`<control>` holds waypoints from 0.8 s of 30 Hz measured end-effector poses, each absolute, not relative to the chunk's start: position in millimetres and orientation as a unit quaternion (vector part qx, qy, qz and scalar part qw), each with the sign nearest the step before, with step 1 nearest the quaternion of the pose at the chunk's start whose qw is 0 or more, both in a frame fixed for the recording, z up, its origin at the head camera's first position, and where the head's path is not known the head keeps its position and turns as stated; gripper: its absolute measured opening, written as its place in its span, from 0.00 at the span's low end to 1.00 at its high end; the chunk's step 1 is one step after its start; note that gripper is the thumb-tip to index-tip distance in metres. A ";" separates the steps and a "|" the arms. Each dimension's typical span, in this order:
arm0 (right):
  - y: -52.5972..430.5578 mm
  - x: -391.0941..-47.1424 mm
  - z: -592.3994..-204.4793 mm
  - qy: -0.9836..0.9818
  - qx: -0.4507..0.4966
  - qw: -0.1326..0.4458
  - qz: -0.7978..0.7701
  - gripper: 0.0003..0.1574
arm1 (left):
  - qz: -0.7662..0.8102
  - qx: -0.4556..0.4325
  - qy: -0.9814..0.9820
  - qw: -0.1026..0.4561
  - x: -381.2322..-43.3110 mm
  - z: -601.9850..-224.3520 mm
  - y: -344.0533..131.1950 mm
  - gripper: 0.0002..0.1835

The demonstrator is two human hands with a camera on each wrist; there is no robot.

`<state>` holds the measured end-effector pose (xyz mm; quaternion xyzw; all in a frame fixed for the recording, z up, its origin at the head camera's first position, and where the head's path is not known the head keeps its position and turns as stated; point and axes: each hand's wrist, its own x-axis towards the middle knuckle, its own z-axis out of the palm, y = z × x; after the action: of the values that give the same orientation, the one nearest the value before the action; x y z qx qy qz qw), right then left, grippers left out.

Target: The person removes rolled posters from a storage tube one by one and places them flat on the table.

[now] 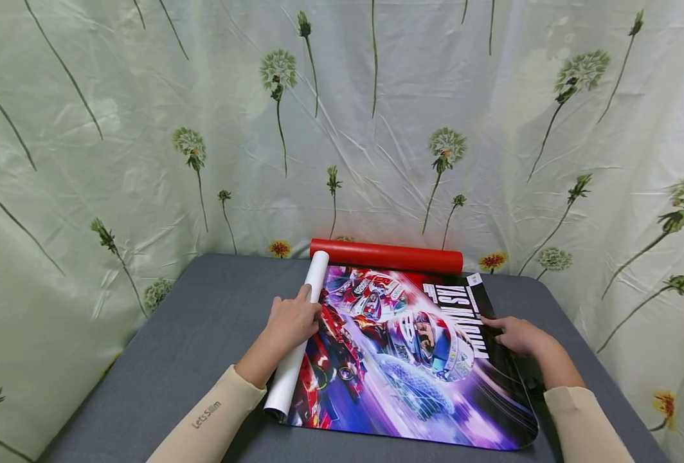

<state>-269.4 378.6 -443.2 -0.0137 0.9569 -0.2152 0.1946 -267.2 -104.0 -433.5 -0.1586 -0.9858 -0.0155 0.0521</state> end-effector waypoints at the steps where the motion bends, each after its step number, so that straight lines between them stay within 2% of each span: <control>1: 379.9 -269.0 -443.2 0.957 -0.015 0.193 -0.214 0.36 | -0.014 -0.158 -0.986 0.053 -267.1 -433.2 -103.8 0.02; 8: 386.9 -266.6 -443.8 0.961 -0.018 0.186 -0.206 0.36 | -0.010 -0.154 -0.986 0.063 -266.8 -433.5 -104.3 0.05; 12: 387.4 -266.5 -443.6 0.961 -0.016 0.185 -0.206 0.36 | -0.009 -0.148 -0.987 0.054 -266.8 -433.0 -103.8 0.10; 19: 387.2 -266.1 -441.3 0.961 -0.008 0.190 -0.200 0.36 | -0.009 -0.145 -0.988 0.054 -268.1 -432.9 -105.9 0.05; 24: 388.6 -265.2 -440.0 0.961 -0.003 0.192 -0.197 0.36 | -0.017 -0.138 -0.989 0.046 -268.5 -431.1 -109.0 0.07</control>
<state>-265.2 388.6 -440.0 -0.0026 0.9615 -0.1969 0.1919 -268.5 -109.0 -431.1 -0.1378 -0.9893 -0.0168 0.0459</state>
